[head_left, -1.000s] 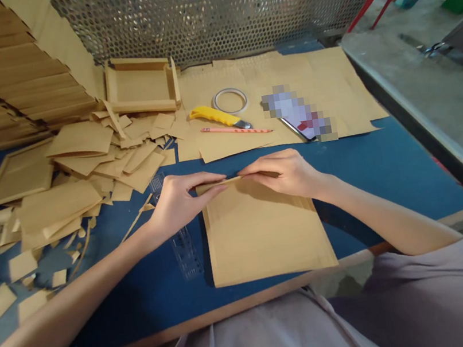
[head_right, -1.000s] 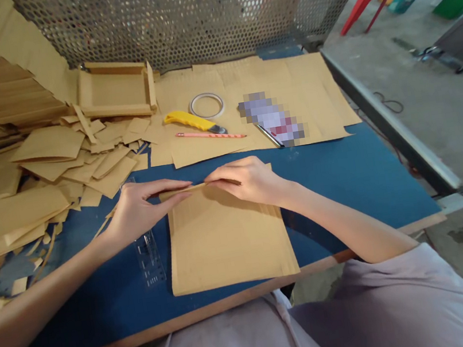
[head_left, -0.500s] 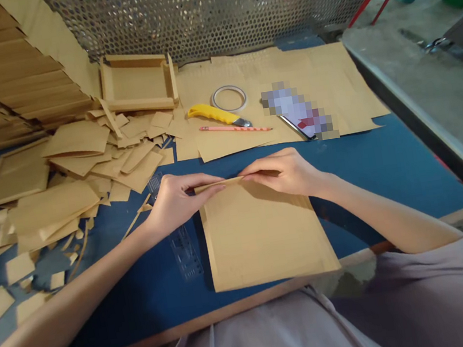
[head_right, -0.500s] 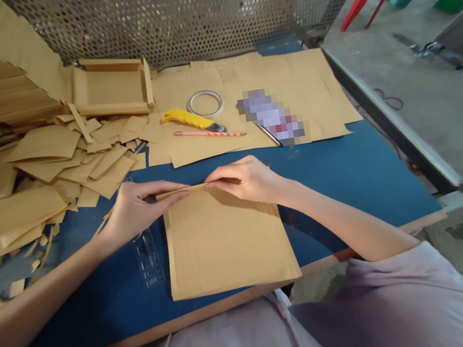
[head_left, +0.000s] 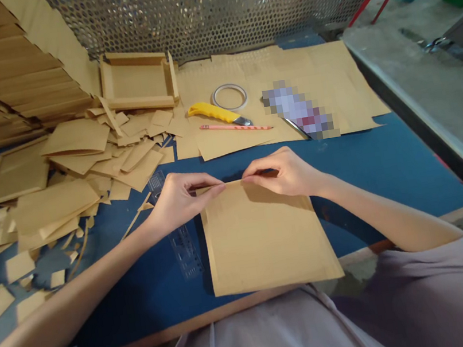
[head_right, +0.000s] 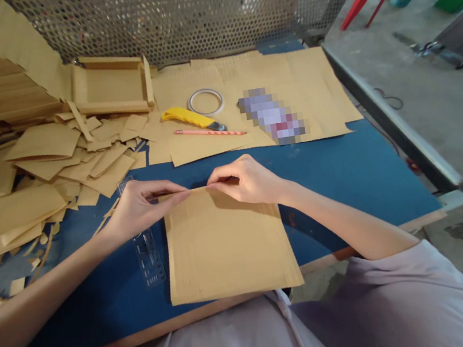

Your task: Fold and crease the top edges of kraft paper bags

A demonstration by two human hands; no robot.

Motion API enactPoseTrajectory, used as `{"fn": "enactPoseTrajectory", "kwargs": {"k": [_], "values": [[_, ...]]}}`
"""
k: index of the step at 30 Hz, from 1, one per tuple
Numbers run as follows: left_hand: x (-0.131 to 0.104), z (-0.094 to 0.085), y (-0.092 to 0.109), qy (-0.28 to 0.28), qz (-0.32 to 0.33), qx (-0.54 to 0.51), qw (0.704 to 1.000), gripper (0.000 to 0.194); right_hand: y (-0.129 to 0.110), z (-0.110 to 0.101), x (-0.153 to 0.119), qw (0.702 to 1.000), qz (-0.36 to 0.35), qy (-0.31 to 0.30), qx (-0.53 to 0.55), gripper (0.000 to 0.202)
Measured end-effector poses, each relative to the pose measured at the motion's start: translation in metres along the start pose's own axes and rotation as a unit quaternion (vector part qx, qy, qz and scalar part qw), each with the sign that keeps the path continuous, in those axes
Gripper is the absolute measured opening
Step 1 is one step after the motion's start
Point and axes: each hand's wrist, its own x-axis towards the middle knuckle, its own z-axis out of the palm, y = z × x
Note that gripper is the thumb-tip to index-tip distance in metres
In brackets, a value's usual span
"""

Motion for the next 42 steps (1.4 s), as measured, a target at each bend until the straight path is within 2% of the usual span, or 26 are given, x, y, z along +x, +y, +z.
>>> {"fn": "enactPoseTrajectory", "kwargs": {"k": [5,9,13,17,22,28,35,42], "values": [[-0.001,0.003,0.001,-0.003,0.056,0.084,0.995,0.015,-0.003,0.003,0.002,1.0,-0.026,-0.006,-0.011,0.017],[-0.002,0.005,0.002,0.005,0.095,0.111,0.989,0.013,-0.004,0.005,0.002,0.999,-0.042,-0.014,-0.011,0.016],[-0.002,0.004,0.006,0.007,0.069,0.086,0.994,0.015,-0.009,0.007,0.002,0.999,-0.029,-0.011,0.01,0.014],[0.0,0.004,0.008,-0.016,0.047,0.057,0.997,0.015,-0.014,0.009,0.002,1.0,-0.021,-0.002,0.017,0.013],[-0.001,0.009,0.006,-0.011,0.076,0.114,0.991,0.016,-0.016,0.012,0.001,0.999,-0.032,0.004,0.023,0.014],[-0.001,0.007,0.009,-0.013,0.074,0.16,0.984,0.021,-0.015,0.005,0.003,0.998,0.036,-0.032,0.045,0.013],[0.01,-0.009,0.004,-0.016,0.028,0.099,0.995,0.023,0.0,-0.019,0.006,0.988,0.107,-0.056,0.091,0.016],[0.013,-0.007,-0.002,-0.031,-0.003,0.051,0.998,0.022,0.006,-0.024,0.007,0.979,0.15,-0.078,0.117,0.019]]}}
